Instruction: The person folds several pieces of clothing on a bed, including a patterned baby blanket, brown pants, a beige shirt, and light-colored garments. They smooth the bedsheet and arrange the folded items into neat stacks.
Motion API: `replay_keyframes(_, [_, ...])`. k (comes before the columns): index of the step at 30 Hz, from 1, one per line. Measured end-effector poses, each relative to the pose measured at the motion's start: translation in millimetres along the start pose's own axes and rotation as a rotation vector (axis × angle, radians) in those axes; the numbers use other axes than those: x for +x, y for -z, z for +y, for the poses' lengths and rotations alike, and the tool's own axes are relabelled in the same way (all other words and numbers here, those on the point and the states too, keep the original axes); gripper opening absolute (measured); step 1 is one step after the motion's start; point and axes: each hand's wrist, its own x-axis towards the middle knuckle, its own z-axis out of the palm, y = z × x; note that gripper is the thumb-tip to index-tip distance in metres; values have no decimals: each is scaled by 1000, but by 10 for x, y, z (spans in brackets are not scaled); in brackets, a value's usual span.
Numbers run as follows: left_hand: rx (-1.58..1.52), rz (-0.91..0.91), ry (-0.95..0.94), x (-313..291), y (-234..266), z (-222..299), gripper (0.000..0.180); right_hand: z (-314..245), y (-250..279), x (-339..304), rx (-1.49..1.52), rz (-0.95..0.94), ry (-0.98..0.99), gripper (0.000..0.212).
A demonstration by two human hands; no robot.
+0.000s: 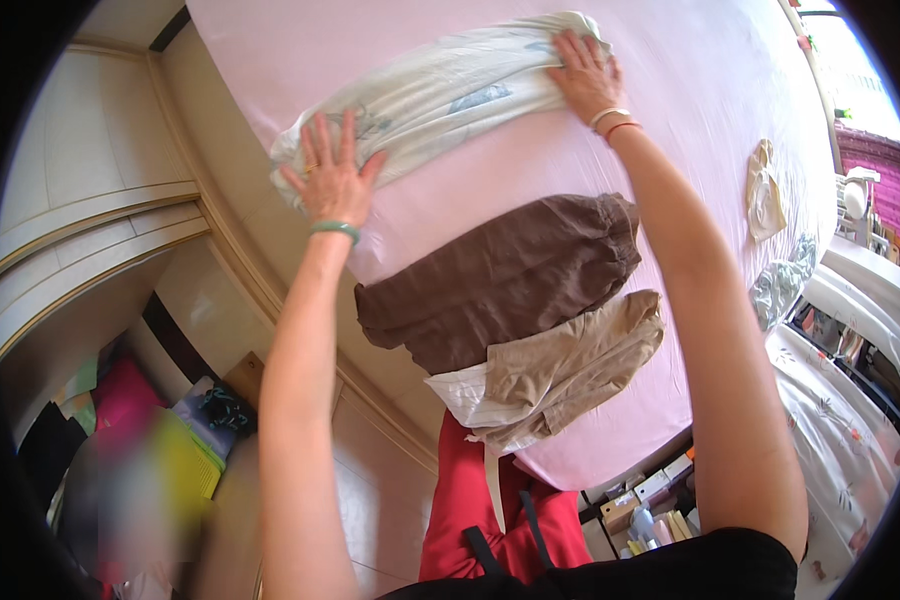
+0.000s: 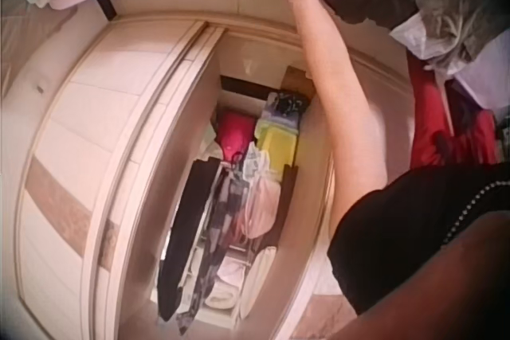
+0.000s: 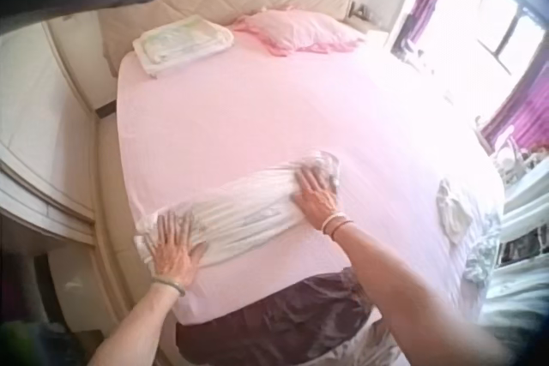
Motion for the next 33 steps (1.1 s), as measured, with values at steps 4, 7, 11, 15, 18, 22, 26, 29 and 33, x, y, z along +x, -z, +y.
replay_keyframes(4, [-96, 153, 59, -446, -12, -25, 70, 677, -231, -318, 223, 243, 66, 63])
replay_keyframes(7, [-162, 166, -181, -553, 169, 580, 67, 533, -244, -680, 345, 420, 23, 65])
replay_keyframes(11, [-404, 132, -516, -631, 382, 2073, 62, 883, -512, -1196, 258, 166, -171, 66])
replay_keyframes(15, [-496, 51, -649, -984, 356, 3099, 62, 1507, -761, -1843, 226, 160, -337, 66])
replay_keyframes(18, [-459, -50, -730, -1442, 343, 3657, 63, 2053, -903, -2491, 197, 138, -482, 65])
replay_keyframes(22, [-360, -169, -837, -2158, 119, 4484, 63, 2645, -1023, -3382, 204, 136, -610, 66])
replay_keyframes(26, [-373, -223, -920, -2801, -274, 5267, 65, 3258, -1140, -4367, 215, 152, -747, 65])
replay_keyframes(29, [-341, -263, -1021, -3376, -619, 5583, 68, 3752, -1262, -5237, 183, 127, -836, 65])
replay_keyframes(33, [-272, -346, -1321, -4425, -866, 5775, 72, 4253, -1371, -6394, 157, 118, -931, 66])
